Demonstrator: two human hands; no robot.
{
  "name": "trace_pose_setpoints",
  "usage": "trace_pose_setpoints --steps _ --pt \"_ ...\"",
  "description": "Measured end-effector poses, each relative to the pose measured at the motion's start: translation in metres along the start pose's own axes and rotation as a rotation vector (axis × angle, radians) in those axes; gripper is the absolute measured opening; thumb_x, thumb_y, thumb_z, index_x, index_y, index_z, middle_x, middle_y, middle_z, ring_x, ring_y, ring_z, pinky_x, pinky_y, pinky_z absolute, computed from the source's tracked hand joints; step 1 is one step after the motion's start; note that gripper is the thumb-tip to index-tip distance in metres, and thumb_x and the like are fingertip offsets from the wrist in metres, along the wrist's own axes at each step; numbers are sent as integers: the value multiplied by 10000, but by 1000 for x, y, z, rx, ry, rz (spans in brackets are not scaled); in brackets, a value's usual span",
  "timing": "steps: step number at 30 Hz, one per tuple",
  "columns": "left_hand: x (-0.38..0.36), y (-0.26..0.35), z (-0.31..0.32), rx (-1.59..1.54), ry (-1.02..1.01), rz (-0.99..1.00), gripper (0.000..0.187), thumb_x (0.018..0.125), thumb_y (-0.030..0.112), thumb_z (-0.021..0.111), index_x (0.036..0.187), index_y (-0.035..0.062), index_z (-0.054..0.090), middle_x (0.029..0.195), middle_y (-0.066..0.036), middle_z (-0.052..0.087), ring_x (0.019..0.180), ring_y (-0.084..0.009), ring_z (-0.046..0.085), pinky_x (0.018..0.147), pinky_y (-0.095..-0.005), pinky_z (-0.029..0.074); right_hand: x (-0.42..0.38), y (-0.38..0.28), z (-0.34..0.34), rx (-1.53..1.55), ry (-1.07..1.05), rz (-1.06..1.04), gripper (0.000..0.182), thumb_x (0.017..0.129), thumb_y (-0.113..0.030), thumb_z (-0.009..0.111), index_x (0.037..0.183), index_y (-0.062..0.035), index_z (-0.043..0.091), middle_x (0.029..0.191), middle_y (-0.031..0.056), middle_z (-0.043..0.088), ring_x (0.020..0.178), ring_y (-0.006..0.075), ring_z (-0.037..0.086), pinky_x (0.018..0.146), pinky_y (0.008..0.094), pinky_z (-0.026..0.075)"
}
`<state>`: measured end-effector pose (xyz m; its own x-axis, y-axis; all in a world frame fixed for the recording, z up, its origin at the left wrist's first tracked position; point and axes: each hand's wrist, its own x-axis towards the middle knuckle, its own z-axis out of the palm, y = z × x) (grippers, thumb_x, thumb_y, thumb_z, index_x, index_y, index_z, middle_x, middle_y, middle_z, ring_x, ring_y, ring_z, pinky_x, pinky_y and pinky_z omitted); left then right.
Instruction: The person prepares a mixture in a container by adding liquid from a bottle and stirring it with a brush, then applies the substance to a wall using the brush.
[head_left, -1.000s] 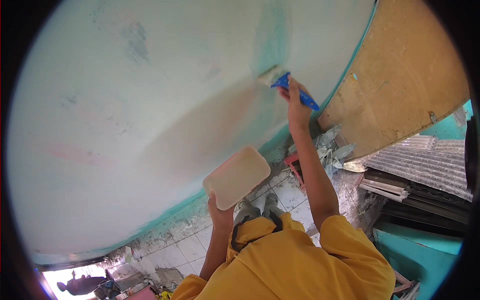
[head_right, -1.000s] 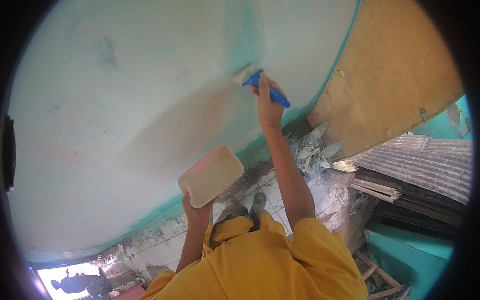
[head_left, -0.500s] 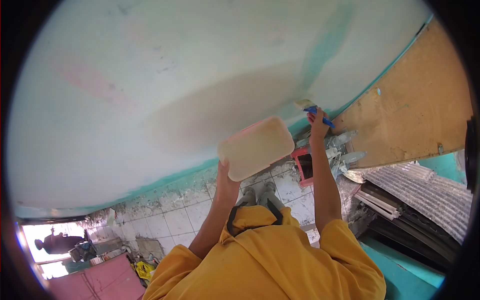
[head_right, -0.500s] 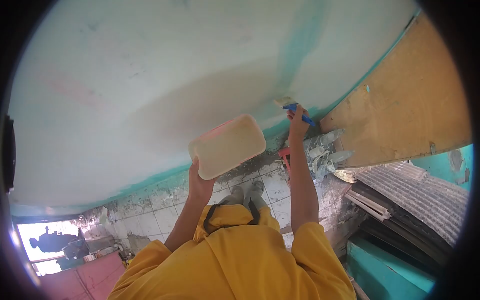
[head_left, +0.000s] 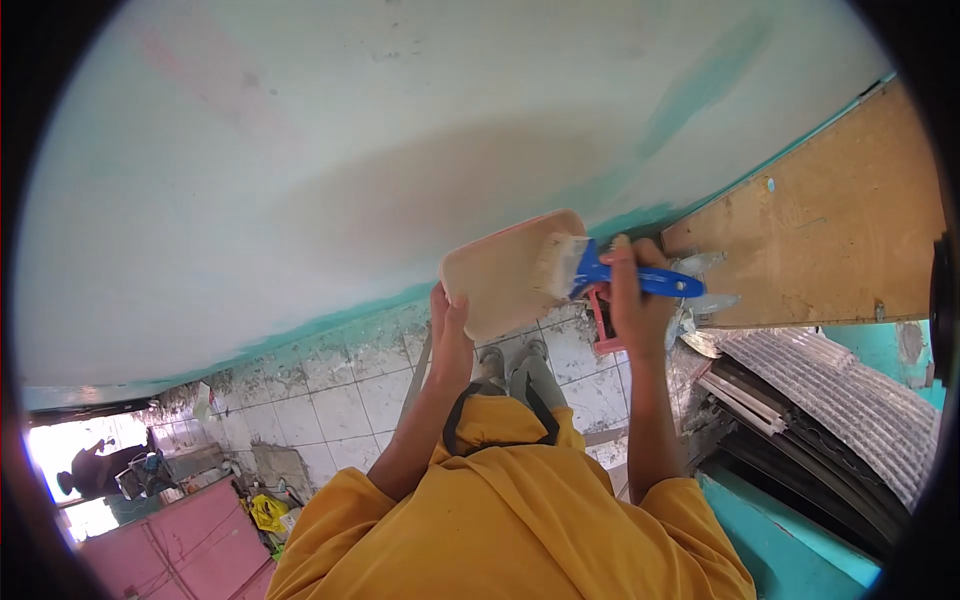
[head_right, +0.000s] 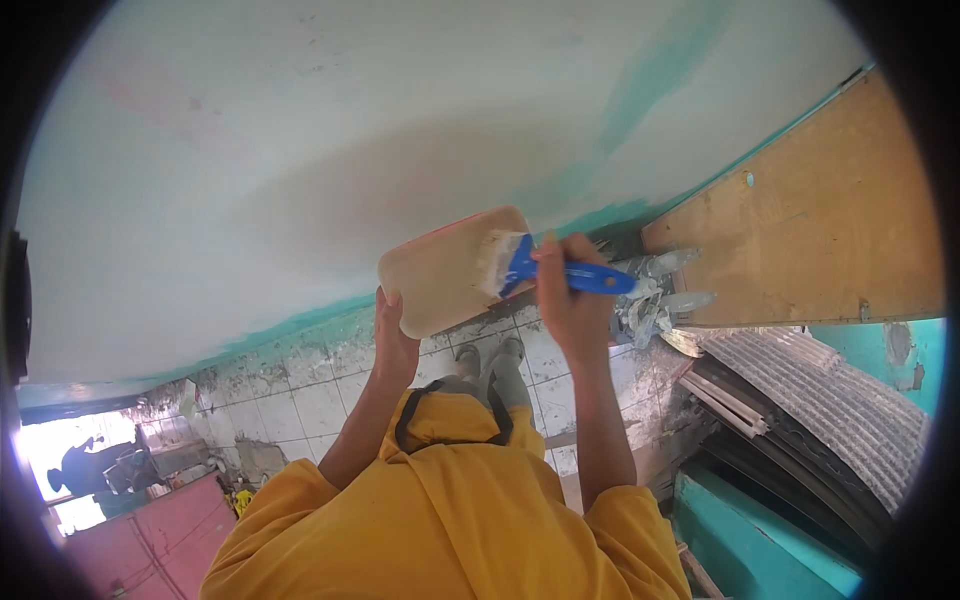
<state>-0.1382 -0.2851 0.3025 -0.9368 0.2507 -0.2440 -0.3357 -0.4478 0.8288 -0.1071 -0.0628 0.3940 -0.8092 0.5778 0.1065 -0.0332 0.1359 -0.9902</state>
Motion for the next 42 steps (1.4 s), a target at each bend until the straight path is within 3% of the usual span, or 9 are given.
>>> trace_pose_setpoints --steps 5,7,15,17,21,24,33,35,42 --pt "-3 2 -3 14 -44 32 709 1009 482 551 1474 20 280 1454 -113 373 1390 -201 343 1169 -382 259 -10 16 32 -287 -105 -312 205 964 -168 650 821 -24 622 613 86 593 491 180 565 502 308 450" --pt "-5 0 -6 82 -57 53 591 1043 427 487 1500 104 298 1497 -111 376 1430 -236 353 1153 -442 348 -16 8 38 -318 -117 -301 211 967 -177 648 820 -29 629 611 76 599 508 172 581 508 311 451" --pt "-6 2 -11 32 -55 29 577 1053 418 476 1504 105 297 1507 -108 372 1429 -231 358 1161 -442 338 -19 16 36 -403 -114 -277 216 972 -197 645 825 -39 652 631 78 636 534 168 609 523 312 456" --pt "-9 5 -8 19 -53 12 576 1055 423 474 1502 105 299 1506 -106 374 1429 -228 360 1162 -440 337 -21 12 36 -417 -111 -333 256 952 -182 665 766 -37 564 615 105 580 511 257 537 503 356 430" --pt "-10 10 -2 -22 -48 -9 734 1009 476 554 1496 21 246 1480 -120 348 1423 -206 305 1180 -386 247 -20 19 30 -412 -68 -313 266 951 -191 664 758 -42 557 621 105 577 535 283 555 513 365 437" --pt "-10 9 -5 -40 -61 -21 699 1017 463 547 1483 26 264 1482 -116 350 1424 -204 309 1180 -389 251 -22 16 25 -472 -100 -290 263 955 -191 660 761 -43 563 603 100 560 535 269 573 513 354 441" --pt "-4 3 -9 -79 -82 -84 655 1050 532 418 1535 101 327 1513 -85 429 1398 -227 427 1152 -439 359 -33 34 -2 125 187 6 298 1027 -263 598 806 -62 593 792 24 648 621 91 596 538 247 460" --pt "-3 2 -5 -95 -102 -125 655 1053 538 399 1538 102 336 1509 -82 443 1389 -230 440 1145 -446 368 -36 37 -6 208 286 100 284 1036 -266 566 826 -81 607 691 -14 596 558 14 463 486 194 350" --pt "-2 0 6 -28 -93 -175 650 1032 570 417 1515 138 369 1485 -72 470 1361 -233 471 1096 -449 416 -39 66 -29 358 441 178 266 1040 -281 556 852 -96 590 676 11 603 534 38 491 477 198 361"
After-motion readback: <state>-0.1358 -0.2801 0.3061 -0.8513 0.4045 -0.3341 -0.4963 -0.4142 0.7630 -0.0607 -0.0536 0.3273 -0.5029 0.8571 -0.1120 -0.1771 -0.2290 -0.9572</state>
